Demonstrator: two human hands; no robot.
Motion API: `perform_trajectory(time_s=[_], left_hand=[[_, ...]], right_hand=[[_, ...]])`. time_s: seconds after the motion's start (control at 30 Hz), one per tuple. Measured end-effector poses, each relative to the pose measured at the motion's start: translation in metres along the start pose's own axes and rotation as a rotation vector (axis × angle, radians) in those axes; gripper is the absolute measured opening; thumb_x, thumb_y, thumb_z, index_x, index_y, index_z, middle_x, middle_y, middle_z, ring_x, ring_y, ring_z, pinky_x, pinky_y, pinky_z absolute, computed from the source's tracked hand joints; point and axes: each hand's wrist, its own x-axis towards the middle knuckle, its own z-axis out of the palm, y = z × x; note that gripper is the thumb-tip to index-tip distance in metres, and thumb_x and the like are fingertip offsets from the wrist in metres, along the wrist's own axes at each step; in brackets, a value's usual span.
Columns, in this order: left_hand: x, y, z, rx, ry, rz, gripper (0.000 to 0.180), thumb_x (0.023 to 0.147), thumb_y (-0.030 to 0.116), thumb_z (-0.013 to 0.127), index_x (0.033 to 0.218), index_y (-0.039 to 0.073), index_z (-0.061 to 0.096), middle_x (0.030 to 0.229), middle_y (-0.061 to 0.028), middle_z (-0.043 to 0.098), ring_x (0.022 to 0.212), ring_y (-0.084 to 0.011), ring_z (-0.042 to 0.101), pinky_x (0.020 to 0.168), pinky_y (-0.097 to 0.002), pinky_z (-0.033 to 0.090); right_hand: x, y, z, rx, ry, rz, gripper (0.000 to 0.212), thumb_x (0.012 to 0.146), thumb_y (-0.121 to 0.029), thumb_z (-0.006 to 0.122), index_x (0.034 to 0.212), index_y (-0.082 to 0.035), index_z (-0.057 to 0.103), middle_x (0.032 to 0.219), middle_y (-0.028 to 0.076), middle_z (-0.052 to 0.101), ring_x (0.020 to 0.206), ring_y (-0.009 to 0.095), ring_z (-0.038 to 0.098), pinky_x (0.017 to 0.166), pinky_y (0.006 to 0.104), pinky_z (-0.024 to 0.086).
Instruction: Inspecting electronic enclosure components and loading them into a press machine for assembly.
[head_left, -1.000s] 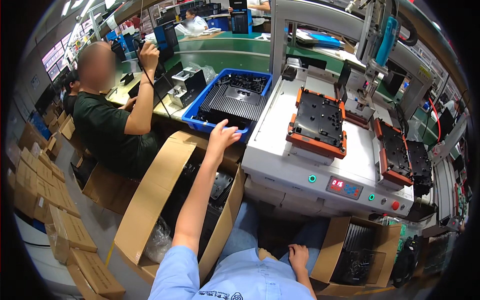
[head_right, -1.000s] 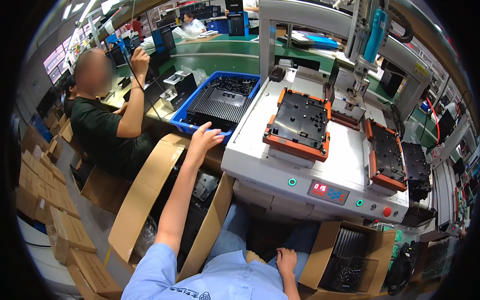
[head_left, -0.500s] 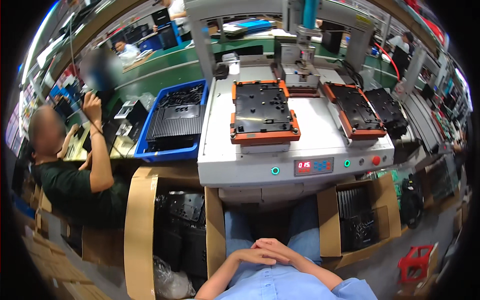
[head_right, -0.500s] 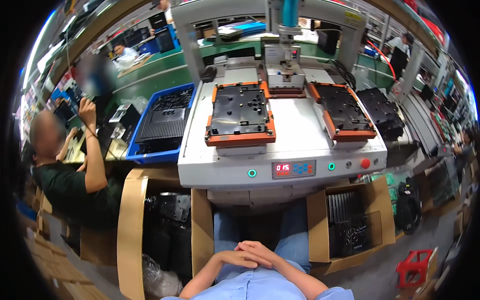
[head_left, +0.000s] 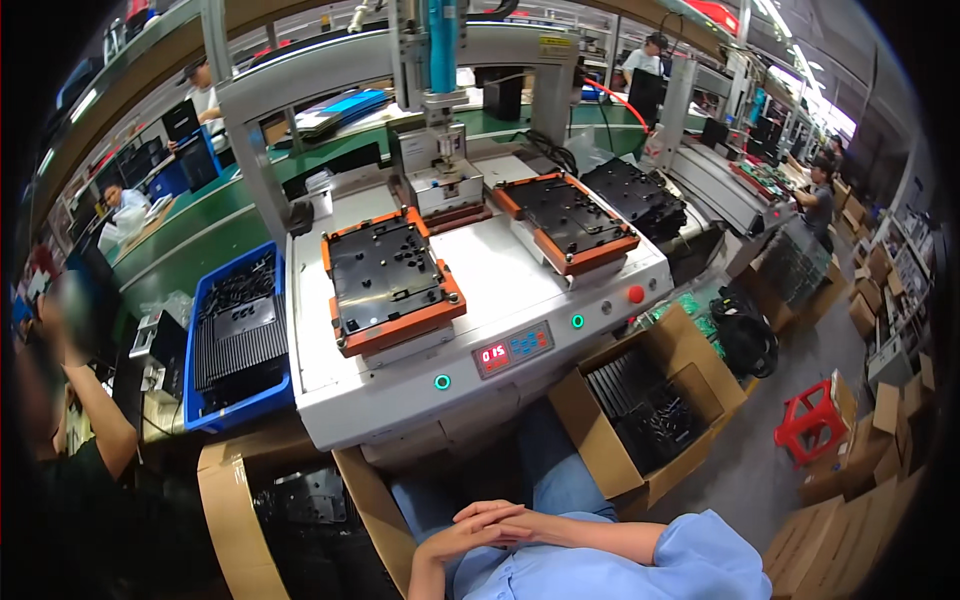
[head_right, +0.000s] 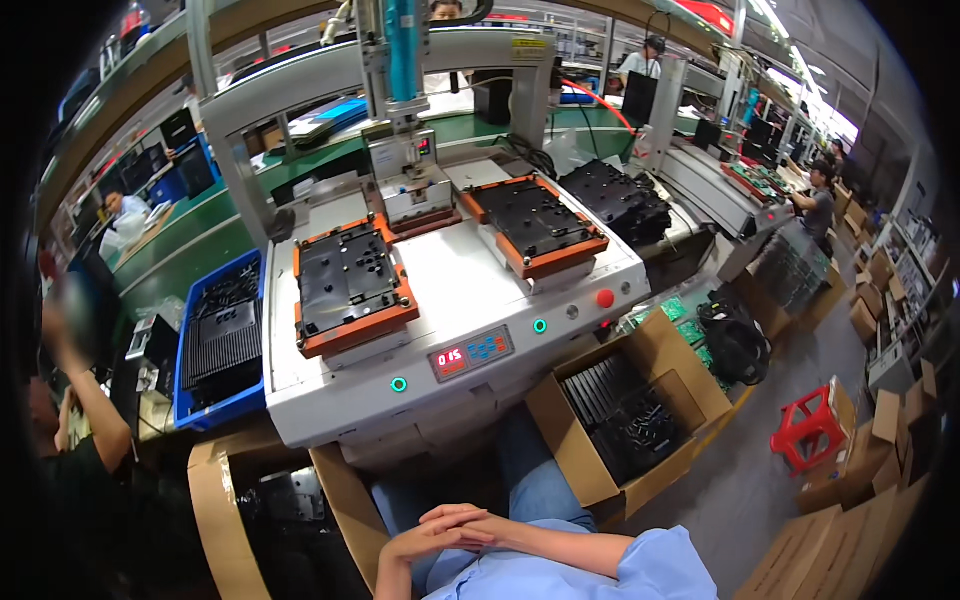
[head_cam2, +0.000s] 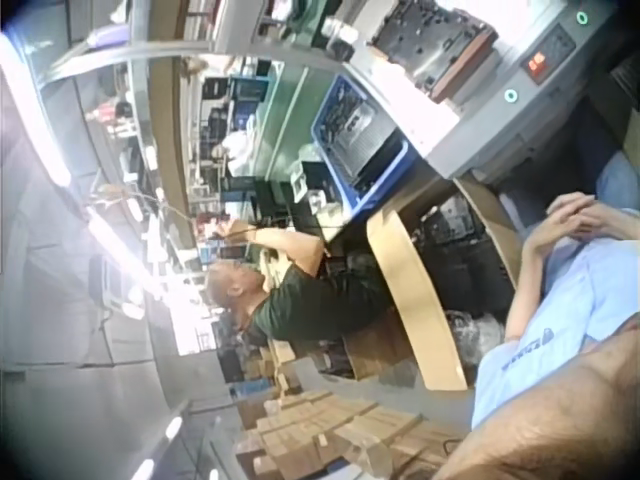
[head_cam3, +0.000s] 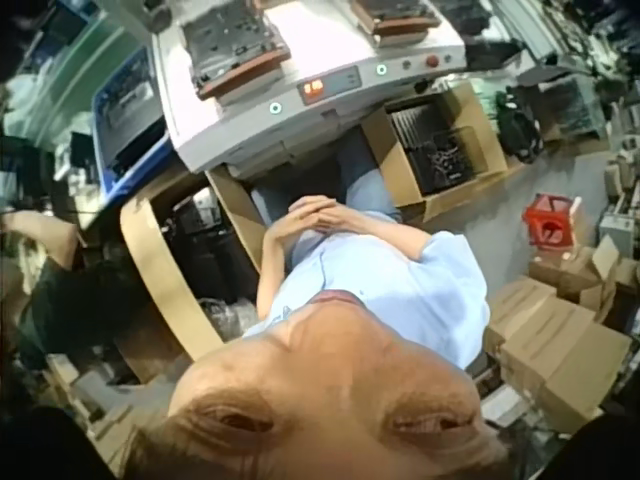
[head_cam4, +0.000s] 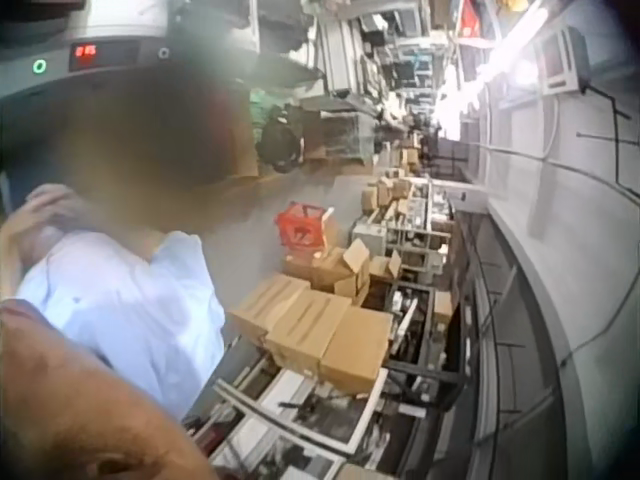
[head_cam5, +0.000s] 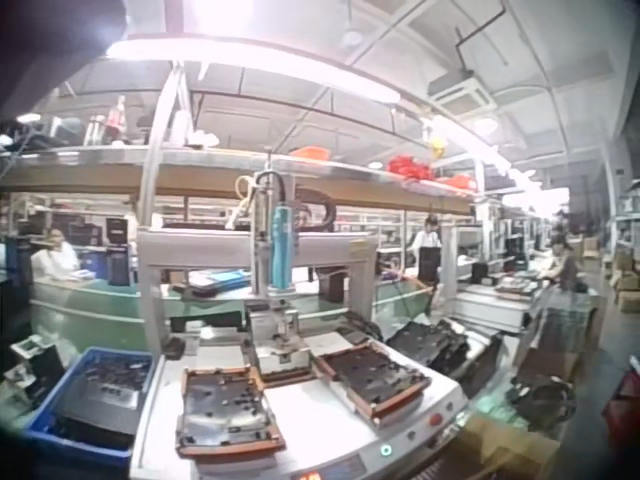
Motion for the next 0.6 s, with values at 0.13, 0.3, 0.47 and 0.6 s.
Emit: perform_trajectory(time_s=[0.13, 0.3, 0.47, 0.6], left_hand=[[-0.001, -0.039, -0.013, -0.163, -0.061, -0.001, 0.057, 0.101, 0.022, 0.038, 0.148, -0.001, 0.015, 0.137, -0.0236, 0.046, 0.132, -0.0322, 0.041, 0.106, -0.0385, 0.036], [-0.002, 0.002, 0.005, -0.139, -0.152, 0.007, 0.058, 0.101, 0.021, 0.038, 0.149, 0.000, 0.013, 0.141, -0.0251, 0.041, 0.134, -0.0332, 0.038, 0.109, -0.0385, 0.032], [-0.007, 0.003, -0.004, -0.050, -0.205, 0.097, 0.056, 0.101, 0.020, 0.040, 0.150, 0.007, 0.016, 0.142, -0.0243, 0.039, 0.134, -0.0322, 0.038, 0.110, -0.0384, 0.031], [-0.009, 0.023, 0.009, -0.081, -0.141, 0.085, 0.058, 0.098, 0.027, 0.047, 0.147, 0.007, 0.026, 0.140, -0.0234, 0.042, 0.129, -0.0355, 0.043, 0.107, -0.0455, 0.032]], right_hand=[[0.003, -0.004, -0.004, 0.052, 0.005, 0.150, 0.031, 0.098, -0.019, 0.050, 0.121, 0.001, 0.056, 0.115, 0.011, 0.061, 0.104, 0.019, 0.061, 0.085, 0.0251, 0.052], [-0.008, -0.031, 0.005, -0.363, -0.055, 0.065, 0.037, 0.097, -0.031, 0.055, 0.117, -0.001, 0.060, 0.109, 0.008, 0.063, 0.100, 0.014, 0.058, 0.087, 0.0242, 0.047], [-0.011, -0.044, 0.021, -0.457, -0.067, 0.039, 0.034, 0.096, -0.028, 0.055, 0.117, -0.002, 0.060, 0.110, 0.007, 0.062, 0.100, 0.013, 0.058, 0.086, 0.0238, 0.047], [-0.008, -0.043, 0.023, -0.299, -0.083, 0.052, 0.033, 0.096, -0.025, 0.056, 0.118, -0.001, 0.059, 0.112, 0.007, 0.061, 0.101, 0.013, 0.057, 0.087, 0.0236, 0.046]])
